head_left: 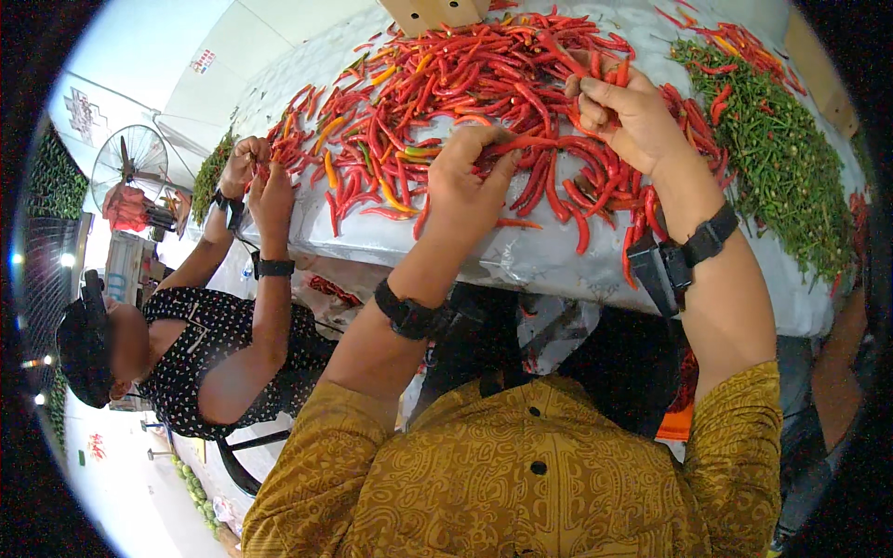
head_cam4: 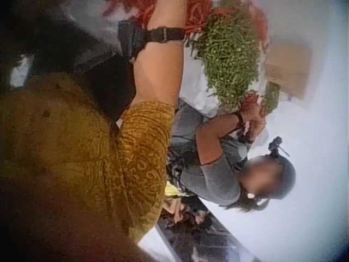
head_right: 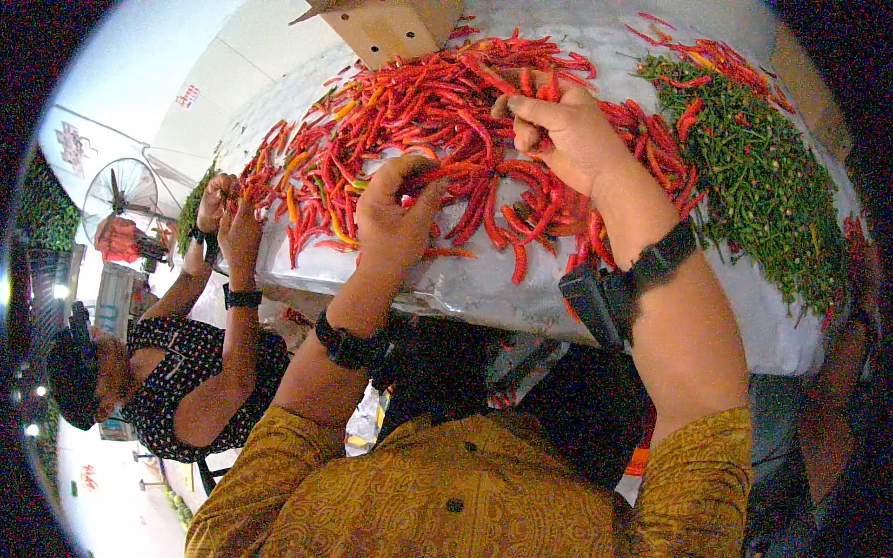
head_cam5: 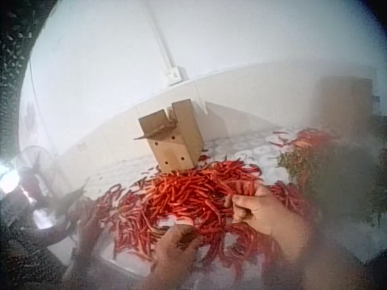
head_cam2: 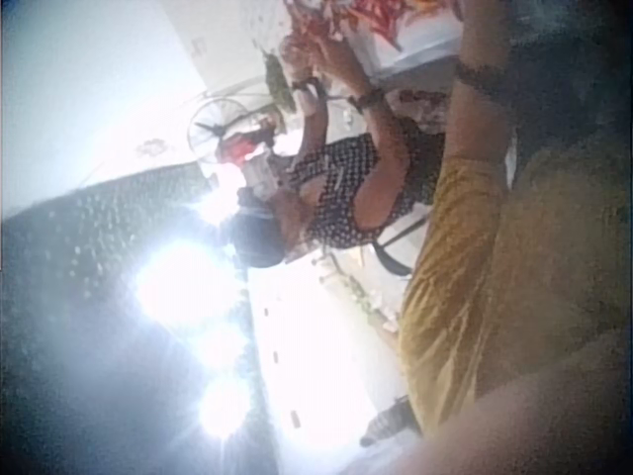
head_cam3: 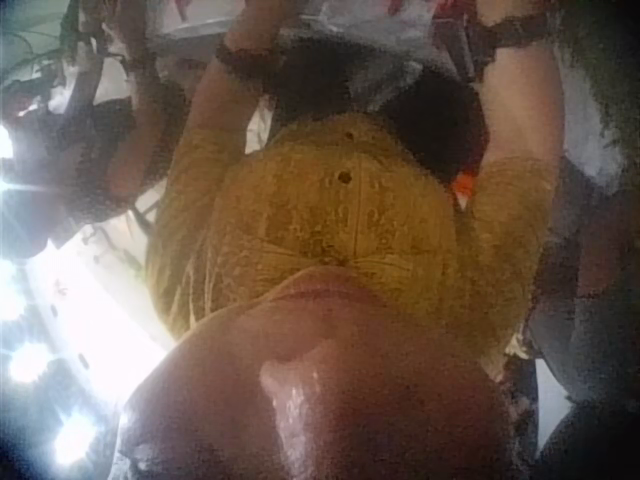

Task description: The person sorts red chili peppers on a table, picking them up and placing them into a pile. They handle the peppers by hand, moving them from a mixed pile to a more organized arrangement.

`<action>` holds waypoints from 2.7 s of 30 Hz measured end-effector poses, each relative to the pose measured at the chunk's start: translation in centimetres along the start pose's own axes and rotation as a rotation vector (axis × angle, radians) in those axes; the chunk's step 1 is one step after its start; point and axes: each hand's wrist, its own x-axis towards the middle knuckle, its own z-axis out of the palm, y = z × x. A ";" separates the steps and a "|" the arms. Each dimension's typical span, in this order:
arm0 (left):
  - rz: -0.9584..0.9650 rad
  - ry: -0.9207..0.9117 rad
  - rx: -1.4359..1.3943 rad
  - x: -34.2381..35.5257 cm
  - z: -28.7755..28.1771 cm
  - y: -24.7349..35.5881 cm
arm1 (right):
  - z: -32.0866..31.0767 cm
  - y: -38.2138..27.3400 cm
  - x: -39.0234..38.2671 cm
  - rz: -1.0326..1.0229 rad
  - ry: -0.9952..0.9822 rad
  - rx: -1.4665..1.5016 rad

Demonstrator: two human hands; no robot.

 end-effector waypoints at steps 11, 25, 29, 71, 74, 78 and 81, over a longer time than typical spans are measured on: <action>0.140 0.015 0.004 0.2 0.4 -0.6 | 0.7 -0.3 -0.5 0.042 -0.063 -0.393; 0.074 -0.018 -0.025 0.0 0.7 -0.5 | 1.0 0.5 -0.5 -0.020 -0.082 -0.758; 0.094 0.005 -0.062 0.0 0.8 -0.7 | 1.8 -0.1 -0.7 -0.026 -0.151 -0.862; -0.032 0.065 -0.341 0.6 0.5 -0.8 | 2.0 -0.3 -0.8 -0.360 0.102 -0.870; -0.026 0.039 -0.281 0.7 0.4 -0.5 | 2.0 -1.1 -0.7 -0.377 0.254 -0.888; 0.030 0.025 -0.233 0.8 0.7 -1.4 | 3.7 -2.9 -1.1 -0.548 0.309 -0.866; 0.025 0.033 -0.203 0.7 0.6 -1.7 | 6.0 -5.7 -3.9 -0.404 0.374 -0.825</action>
